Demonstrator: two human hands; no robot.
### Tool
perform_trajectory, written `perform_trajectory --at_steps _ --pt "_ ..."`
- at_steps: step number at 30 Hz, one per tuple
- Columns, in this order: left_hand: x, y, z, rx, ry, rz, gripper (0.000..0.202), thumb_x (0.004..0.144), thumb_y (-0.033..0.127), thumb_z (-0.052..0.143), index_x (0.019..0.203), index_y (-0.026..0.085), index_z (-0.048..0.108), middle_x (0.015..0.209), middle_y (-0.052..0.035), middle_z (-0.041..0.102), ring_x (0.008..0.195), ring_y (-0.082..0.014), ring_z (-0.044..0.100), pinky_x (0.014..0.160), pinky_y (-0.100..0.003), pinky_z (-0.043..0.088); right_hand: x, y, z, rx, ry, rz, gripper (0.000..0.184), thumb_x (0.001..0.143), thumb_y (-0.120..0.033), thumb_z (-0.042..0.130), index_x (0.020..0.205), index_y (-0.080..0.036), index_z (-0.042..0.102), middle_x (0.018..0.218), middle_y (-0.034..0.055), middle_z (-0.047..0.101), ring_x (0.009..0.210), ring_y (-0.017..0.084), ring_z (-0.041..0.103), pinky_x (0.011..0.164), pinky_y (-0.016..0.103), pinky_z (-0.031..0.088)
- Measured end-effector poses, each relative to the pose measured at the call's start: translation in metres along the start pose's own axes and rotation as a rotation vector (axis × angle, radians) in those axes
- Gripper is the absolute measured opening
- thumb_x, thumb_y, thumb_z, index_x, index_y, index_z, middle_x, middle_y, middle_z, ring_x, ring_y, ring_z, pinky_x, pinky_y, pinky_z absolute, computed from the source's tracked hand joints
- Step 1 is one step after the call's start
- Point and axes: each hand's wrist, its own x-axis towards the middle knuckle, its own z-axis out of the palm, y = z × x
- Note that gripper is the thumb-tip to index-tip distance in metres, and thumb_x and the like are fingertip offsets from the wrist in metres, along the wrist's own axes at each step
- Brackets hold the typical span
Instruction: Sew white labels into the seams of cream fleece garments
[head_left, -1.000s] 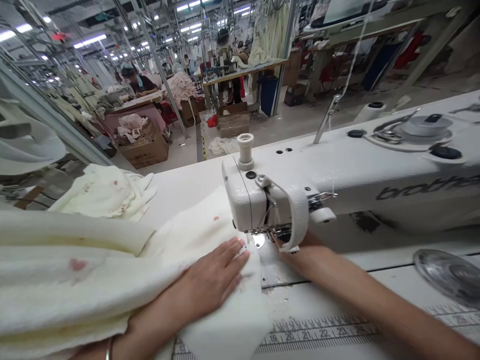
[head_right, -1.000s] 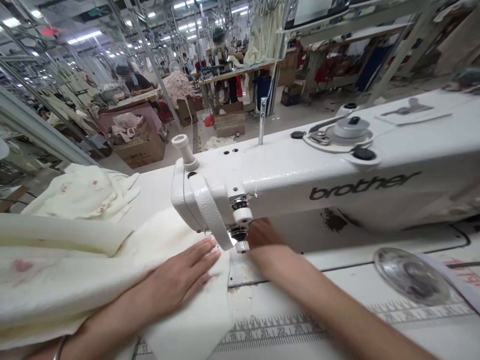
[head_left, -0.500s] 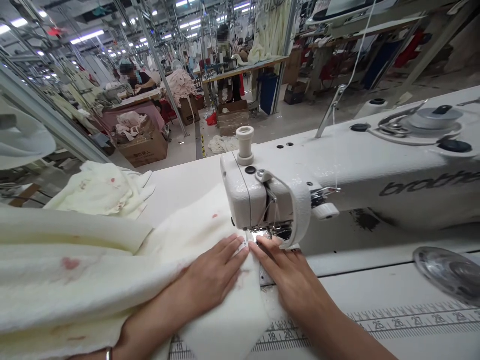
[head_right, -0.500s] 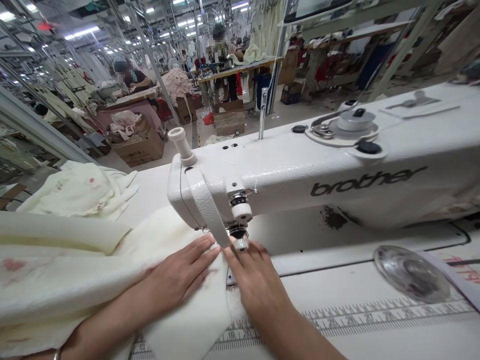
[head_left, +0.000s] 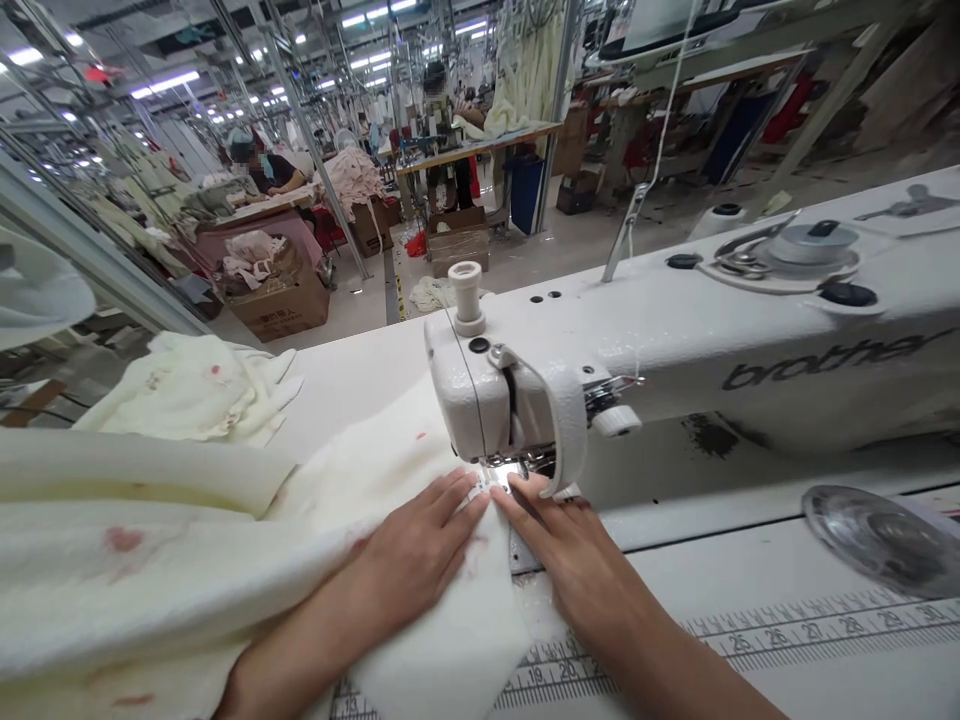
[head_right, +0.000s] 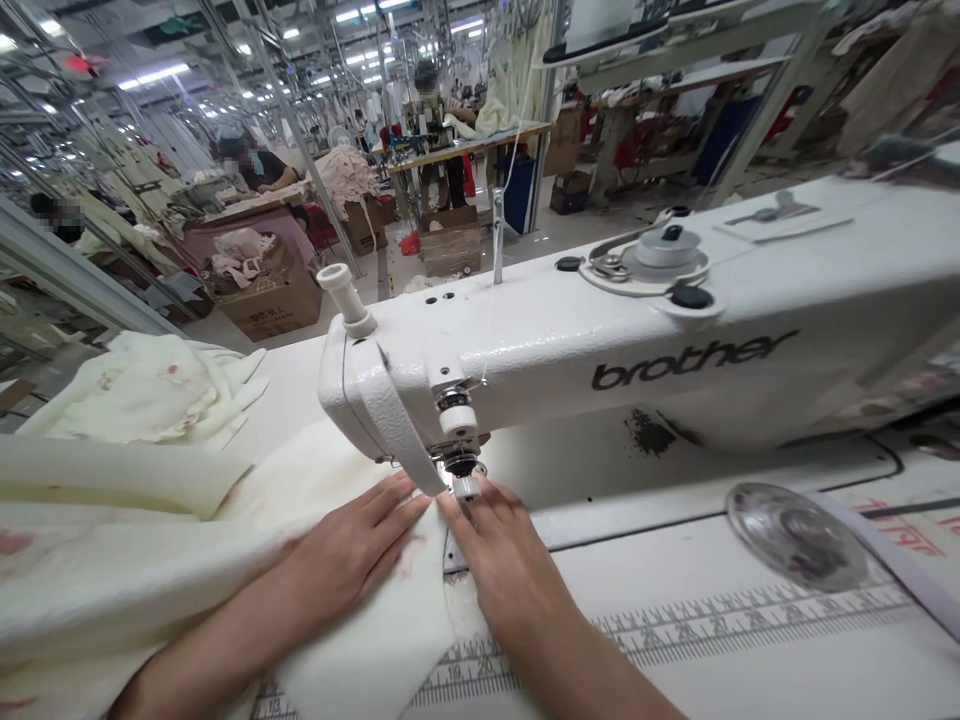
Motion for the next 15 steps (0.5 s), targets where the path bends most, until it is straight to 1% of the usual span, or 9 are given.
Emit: perform_trajectory --at_steps 5,9,13,15 --pt "0.005 -0.008 -0.001 -0.046 -0.060 -0.044 0.035 0.094 0.017 0.038 0.128 0.011 0.043 0.132 -0.0166 0.048 0.126 -0.0269 0.046 0.101 -0.044 0.048 0.001 0.000 0.003 -0.057 0.018 -0.009 0.063 0.074 0.010 0.026 0.124 -0.014 0.055 0.119 0.0091 0.060 0.113 0.022 0.050 0.086 0.035 0.047" --pt "0.009 -0.015 0.004 -0.040 -0.038 -0.074 0.031 0.095 0.019 0.036 0.124 0.013 0.046 0.126 -0.0141 0.052 0.120 -0.0252 0.051 0.097 -0.043 0.051 0.001 -0.001 0.003 -0.071 0.021 0.006 0.063 0.075 0.010 0.025 0.124 -0.014 0.056 0.118 0.0086 0.060 0.115 0.022 0.050 0.086 0.034 0.050" --pt "0.010 -0.016 0.004 -0.059 -0.006 -0.095 0.034 0.095 0.019 0.035 0.127 0.012 0.043 0.125 -0.0143 0.053 0.120 -0.0244 0.050 0.097 -0.042 0.051 -0.005 -0.003 0.004 -0.035 0.018 0.053 0.064 0.076 0.010 0.024 0.124 -0.018 0.055 0.125 0.0059 0.056 0.117 0.020 0.049 0.088 0.034 0.051" --pt "0.009 -0.014 0.001 -0.083 -0.011 -0.108 0.036 0.095 0.019 0.037 0.130 0.013 0.041 0.128 -0.0142 0.051 0.121 -0.0235 0.050 0.098 -0.040 0.050 -0.011 -0.002 0.006 -0.014 0.046 0.052 0.066 0.076 0.010 0.024 0.129 -0.020 0.051 0.129 0.0060 0.053 0.118 0.020 0.050 0.090 0.035 0.051"
